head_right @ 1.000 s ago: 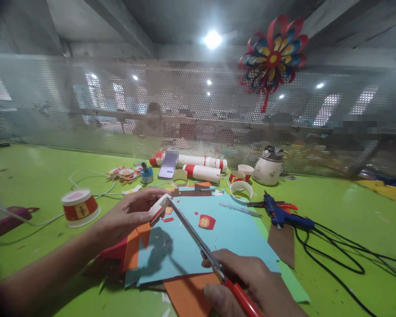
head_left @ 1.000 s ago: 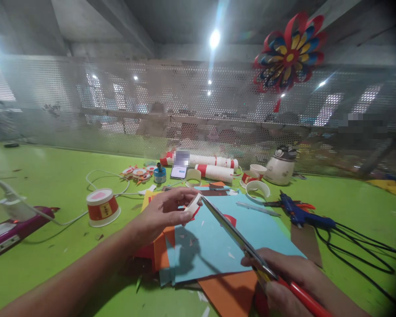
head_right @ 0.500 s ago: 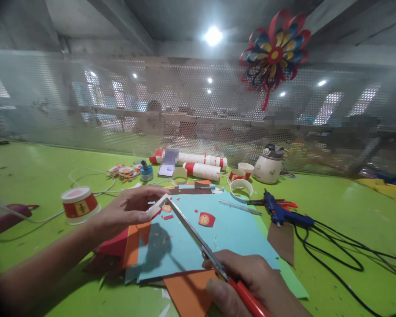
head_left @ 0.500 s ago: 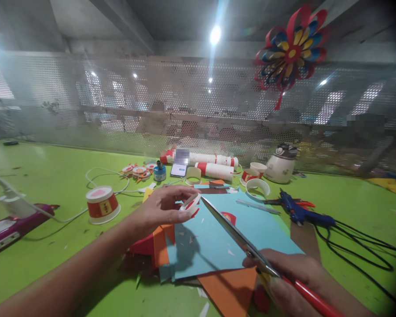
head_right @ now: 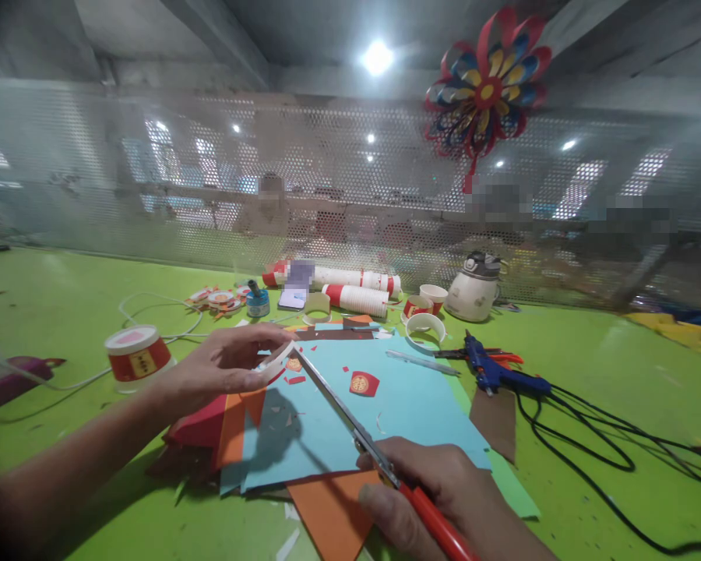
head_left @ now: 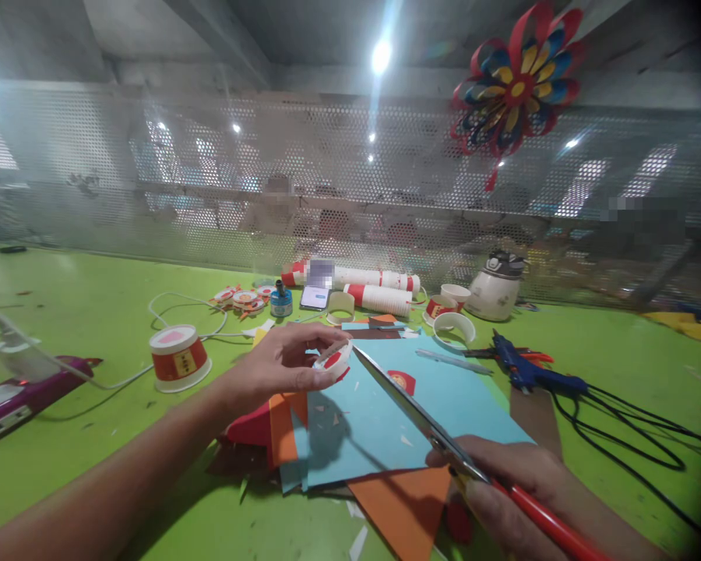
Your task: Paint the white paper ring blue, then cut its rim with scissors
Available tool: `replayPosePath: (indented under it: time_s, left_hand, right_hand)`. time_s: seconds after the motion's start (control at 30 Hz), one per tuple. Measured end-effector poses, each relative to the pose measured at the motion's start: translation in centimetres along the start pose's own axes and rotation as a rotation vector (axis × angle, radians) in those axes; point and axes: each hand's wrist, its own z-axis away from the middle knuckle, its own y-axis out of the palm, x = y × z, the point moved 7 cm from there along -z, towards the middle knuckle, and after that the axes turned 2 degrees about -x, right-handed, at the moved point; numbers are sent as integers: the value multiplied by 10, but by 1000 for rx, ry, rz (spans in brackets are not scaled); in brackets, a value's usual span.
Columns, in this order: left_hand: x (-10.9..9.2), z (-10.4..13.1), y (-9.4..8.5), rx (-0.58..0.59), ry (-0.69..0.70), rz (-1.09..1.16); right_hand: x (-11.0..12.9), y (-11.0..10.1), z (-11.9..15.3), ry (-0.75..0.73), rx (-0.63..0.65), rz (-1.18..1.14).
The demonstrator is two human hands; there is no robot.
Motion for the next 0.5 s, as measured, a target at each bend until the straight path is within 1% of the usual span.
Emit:
replayPosePath:
  time_s: [0.13,0.3,0.4,0.5]
  left_hand:
    - [4,0,-2,20,-1,-6]
    - [6,0,-3,33,-27,-13]
    - [4,-1,-2,41,-28,14]
    - [1,-1,0,40,2,47]
  right_hand:
    - [1,3,-2,-1,64,-7]
    - [1,6,-2,-3,62,-80]
    - [1,6,-1,26,61,-34]
    - [1,4,-1,59,81,15]
